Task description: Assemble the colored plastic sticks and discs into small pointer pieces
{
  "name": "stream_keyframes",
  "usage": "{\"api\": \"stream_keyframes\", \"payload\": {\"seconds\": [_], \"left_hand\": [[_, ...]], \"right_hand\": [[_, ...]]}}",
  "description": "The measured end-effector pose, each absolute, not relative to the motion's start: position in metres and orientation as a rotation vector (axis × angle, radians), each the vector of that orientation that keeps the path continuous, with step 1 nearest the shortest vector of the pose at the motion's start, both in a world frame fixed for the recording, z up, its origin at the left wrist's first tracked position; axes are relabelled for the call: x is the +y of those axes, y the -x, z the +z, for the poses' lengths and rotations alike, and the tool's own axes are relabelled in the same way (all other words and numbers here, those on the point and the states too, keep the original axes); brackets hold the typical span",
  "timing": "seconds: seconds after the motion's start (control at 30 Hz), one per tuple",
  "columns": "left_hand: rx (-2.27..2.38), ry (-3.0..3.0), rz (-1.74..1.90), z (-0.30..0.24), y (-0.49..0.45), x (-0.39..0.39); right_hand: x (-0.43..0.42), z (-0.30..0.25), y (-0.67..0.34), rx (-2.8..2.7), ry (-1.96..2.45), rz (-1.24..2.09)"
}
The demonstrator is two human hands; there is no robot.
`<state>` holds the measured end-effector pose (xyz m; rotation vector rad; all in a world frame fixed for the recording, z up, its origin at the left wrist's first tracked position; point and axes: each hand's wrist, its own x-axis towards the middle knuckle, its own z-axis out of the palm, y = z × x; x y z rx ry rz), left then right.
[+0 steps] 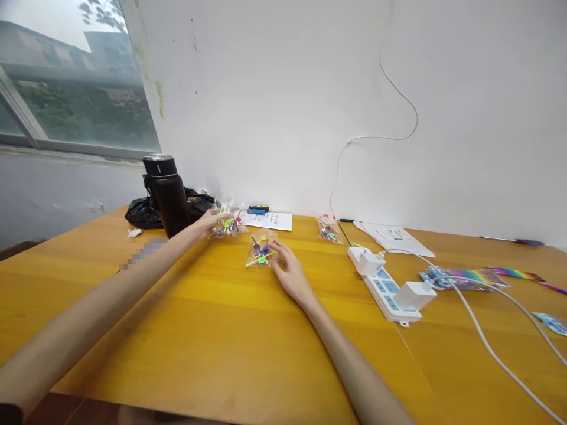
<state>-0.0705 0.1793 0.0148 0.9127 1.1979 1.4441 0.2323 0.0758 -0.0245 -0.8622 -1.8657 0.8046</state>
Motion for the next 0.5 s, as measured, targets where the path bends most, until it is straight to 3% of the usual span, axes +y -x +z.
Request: {"api": "stream_keyframes", "payload": {"seconds": [0.23,0.5], "left_hand": [[1.757,-1.287,1.360,0.008,0.095,0.190],[1.911,-1.703,1.152,0.008,0.085,0.183]], "right_hand": [[0.074,-0.028,-0.231,-1.951,0.911,0.682],[0.073,-0.028,-0.231,-1.917,0.935,0.681]]}}
